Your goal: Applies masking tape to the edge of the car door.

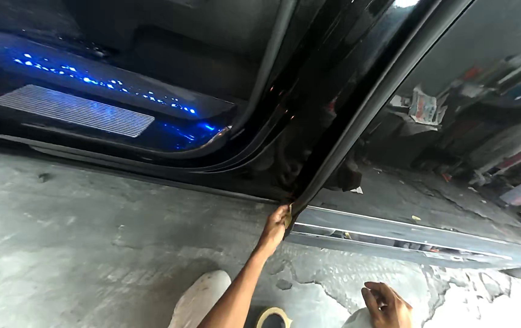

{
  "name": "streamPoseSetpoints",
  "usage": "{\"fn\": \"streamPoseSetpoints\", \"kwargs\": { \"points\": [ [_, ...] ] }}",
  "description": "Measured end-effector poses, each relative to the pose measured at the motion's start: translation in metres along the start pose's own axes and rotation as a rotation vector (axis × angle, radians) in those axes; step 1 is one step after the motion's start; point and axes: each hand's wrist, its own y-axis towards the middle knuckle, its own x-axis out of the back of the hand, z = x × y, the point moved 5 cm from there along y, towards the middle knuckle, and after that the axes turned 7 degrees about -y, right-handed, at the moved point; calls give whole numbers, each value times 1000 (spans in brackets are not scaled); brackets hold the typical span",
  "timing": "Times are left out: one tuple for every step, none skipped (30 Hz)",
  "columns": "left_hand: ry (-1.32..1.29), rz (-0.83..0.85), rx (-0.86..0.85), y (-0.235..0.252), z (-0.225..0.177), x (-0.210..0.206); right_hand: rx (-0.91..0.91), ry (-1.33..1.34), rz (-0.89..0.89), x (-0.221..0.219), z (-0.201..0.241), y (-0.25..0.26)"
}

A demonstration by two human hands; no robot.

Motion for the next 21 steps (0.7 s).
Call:
{"fn": "streamPoseSetpoints", "kwargs": {
  "points": [
    [3, 12, -6, 0, 0, 1, -5, -1, 6, -1, 0, -1],
    [27, -7, -21, -1, -3, 4, -5, -3, 9, -1, 0, 0],
    [64, -75, -45, -2, -6, 8, -4, -11, 13, -1, 0, 0],
    [117, -182, -67, -4, -7, 13, -5, -16, 21, -2, -1, 1],
    [182, -298, -72, -7, -4, 17, -8, -15, 34, -2, -2, 2],
    [249, -377, -54, -12, 1, 17, -9, -13, 43, -2, -4, 2],
    [304, -393, -20, -18, 9, 13, -9, -14, 46, -2, -5, 1],
    [343, -353, 21, -23, 18, 6, -10, -19, 48, -2, -4, 1],
    [367, -301, 50, -27, 24, -3, -12, -24, 49, -2, -3, 1],
    [393, -256, 68, -30, 29, -11, -14, -28, 47, -2, -1, 0],
    [408, -222, 82, -32, 32, -17, -18, -34, 45, -1, 0, -2],
    [410, -190, 86, -32, 36, -21, -22, -39, 45, -1, 1, -3],
    [410, -161, 81, -31, 38, -22, -23, -40, 47, -1, 2, -3],
    [417, -128, 81, -29, 41, -21, -21, -40, 47, -1, 1, -2],
    [438, -84, 82, -26, 42, -20, -17, -39, 48, -2, 1, -1],
    [480, -25, 87, -24, 41, -18, -10, -39, 49, -3, 2, 1],
    [538, 34, 90, -22, 38, -16, -3, -38, 50, -4, 2, 2],
    [601, 85, 88, -18, 32, -15, 2, -41, 49, -5, 4, 4],
    [664, 135, 101, -14, 26, -15, 2, -49, 50, -5, 7, 6],
    [737, 176, 135, -13, 22, -14, 1, -56, 51, -5, 10, 6],
    [817, 197, 179, -13, 20, -13, 1, -67, 52, -5, 14, 5]
  ]
}}
